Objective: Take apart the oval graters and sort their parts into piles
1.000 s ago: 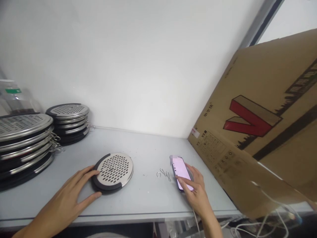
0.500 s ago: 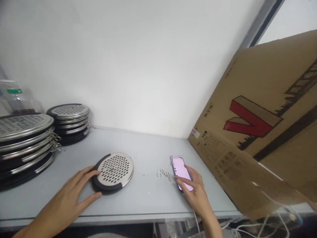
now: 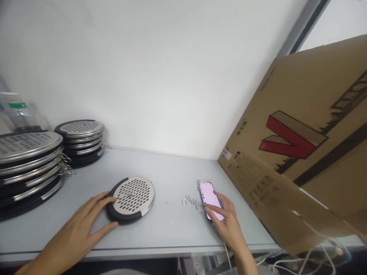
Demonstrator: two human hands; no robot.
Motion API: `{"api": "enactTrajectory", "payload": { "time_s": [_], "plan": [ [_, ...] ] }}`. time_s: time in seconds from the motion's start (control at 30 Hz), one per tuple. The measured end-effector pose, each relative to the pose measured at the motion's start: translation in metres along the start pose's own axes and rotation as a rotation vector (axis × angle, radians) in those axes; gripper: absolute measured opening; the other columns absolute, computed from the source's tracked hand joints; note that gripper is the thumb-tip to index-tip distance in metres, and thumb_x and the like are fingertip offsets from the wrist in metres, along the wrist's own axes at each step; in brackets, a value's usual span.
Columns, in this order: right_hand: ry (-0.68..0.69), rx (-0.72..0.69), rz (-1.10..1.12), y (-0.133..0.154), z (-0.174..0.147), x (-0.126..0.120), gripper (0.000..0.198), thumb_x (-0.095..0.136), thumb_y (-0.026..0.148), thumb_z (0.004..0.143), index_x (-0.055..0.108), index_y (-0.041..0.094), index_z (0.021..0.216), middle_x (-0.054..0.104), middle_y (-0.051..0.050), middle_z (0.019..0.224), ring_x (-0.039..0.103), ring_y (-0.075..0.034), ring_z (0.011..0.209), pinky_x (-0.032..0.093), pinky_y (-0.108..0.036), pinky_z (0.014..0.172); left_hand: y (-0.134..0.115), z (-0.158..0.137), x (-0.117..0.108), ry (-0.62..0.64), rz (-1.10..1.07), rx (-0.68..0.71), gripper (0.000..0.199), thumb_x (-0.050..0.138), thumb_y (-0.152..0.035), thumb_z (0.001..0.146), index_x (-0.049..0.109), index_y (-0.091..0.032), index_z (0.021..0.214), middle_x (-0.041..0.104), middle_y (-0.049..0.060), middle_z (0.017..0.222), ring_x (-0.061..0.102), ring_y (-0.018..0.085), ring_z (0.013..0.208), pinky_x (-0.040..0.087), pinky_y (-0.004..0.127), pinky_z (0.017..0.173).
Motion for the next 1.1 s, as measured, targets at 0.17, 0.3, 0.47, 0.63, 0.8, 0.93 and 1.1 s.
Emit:
{"api": "enactTrajectory", "payload": {
  "time_s": [0.17, 0.3, 0.47, 0.63, 0.8, 0.93, 1.1],
  "plan": [
    [0.0, 0.005, -0.002, -0.0003, 0.0002, -0.0006, 0.04, 0.052, 0.06, 0.086, 0.079, 0.032, 0.095, 0.054, -0.007, 0.139, 0.046, -0.033, 0.129, 0.037, -0.056, 0.107, -0.001, -0.0003, -0.0012, -0.019, 0.006, 0.021, 0.057, 0.06, -0.055, 0.084, 0.048, -0.031, 0.134, 0.049, 0.007, 0.142, 0.053, 0.031, 0.125, 0.046, 0.05, 0.104],
    [0.013, 0.018, 0.014, -0.0009, -0.0001, 0.0002, 0.039, 0.052, 0.06, 0.086, 0.079, 0.032, 0.096, 0.053, -0.007, 0.14, 0.045, -0.033, 0.129, 0.036, -0.056, 0.108, -0.0006, -0.0005, -0.0007, -0.022, 0.003, 0.014, 0.058, 0.061, -0.056, 0.083, 0.048, -0.031, 0.134, 0.049, 0.006, 0.142, 0.053, 0.032, 0.126, 0.046, 0.05, 0.104],
    [0.03, 0.032, 0.029, -0.002, -0.0006, 0.0012, 0.037, 0.053, 0.058, 0.086, 0.078, 0.033, 0.097, 0.051, -0.007, 0.142, 0.043, -0.032, 0.131, 0.033, -0.056, 0.109, 0.0001, -0.0005, 0.0, -0.018, 0.012, 0.012, 0.059, 0.06, -0.056, 0.083, 0.048, -0.031, 0.134, 0.049, 0.007, 0.142, 0.053, 0.032, 0.125, 0.046, 0.049, 0.103],
    [0.028, 0.035, 0.03, -0.003, -0.0002, 0.0013, 0.035, 0.054, 0.056, 0.086, 0.078, 0.034, 0.097, 0.051, -0.006, 0.141, 0.043, -0.032, 0.131, 0.034, -0.055, 0.109, -0.0004, -0.0004, -0.001, -0.036, 0.019, 0.028, 0.057, 0.061, -0.055, 0.083, 0.05, -0.031, 0.134, 0.05, 0.007, 0.141, 0.055, 0.031, 0.123, 0.047, 0.048, 0.102],
    [0.007, 0.01, 0.008, -0.0046, -0.0002, 0.0011, 0.033, 0.055, 0.055, 0.086, 0.078, 0.035, 0.096, 0.053, -0.006, 0.139, 0.046, -0.031, 0.129, 0.036, -0.054, 0.108, 0.0008, -0.0003, 0.0006, -0.012, 0.004, 0.002, 0.058, 0.061, -0.056, 0.083, 0.048, -0.033, 0.134, 0.049, 0.005, 0.142, 0.053, 0.031, 0.126, 0.047, 0.049, 0.103],
    [0.008, 0.023, 0.02, -0.0069, -0.0006, 0.0017, 0.032, 0.055, 0.055, 0.086, 0.078, 0.035, 0.095, 0.053, -0.005, 0.139, 0.046, -0.031, 0.129, 0.037, -0.054, 0.108, 0.0, 0.0, -0.0011, -0.01, -0.005, 0.0, 0.058, 0.06, -0.057, 0.083, 0.048, -0.032, 0.134, 0.049, 0.005, 0.142, 0.052, 0.031, 0.126, 0.046, 0.05, 0.104],
    [0.014, 0.054, 0.037, -0.0074, -0.0007, 0.0014, 0.033, 0.054, 0.055, 0.086, 0.078, 0.034, 0.096, 0.053, -0.006, 0.14, 0.044, -0.031, 0.13, 0.034, -0.055, 0.109, 0.0, -0.0003, -0.0012, -0.012, -0.008, 0.005, 0.058, 0.06, -0.057, 0.083, 0.049, -0.032, 0.134, 0.049, 0.006, 0.142, 0.053, 0.031, 0.125, 0.046, 0.049, 0.104]
  ]
}}
Point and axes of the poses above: each hand's wrist, its own z-axis towards the middle knuckle, its own x-axis out of the palm, y = z × x, the point moved 7 cm from there along z, towards the middle knuckle
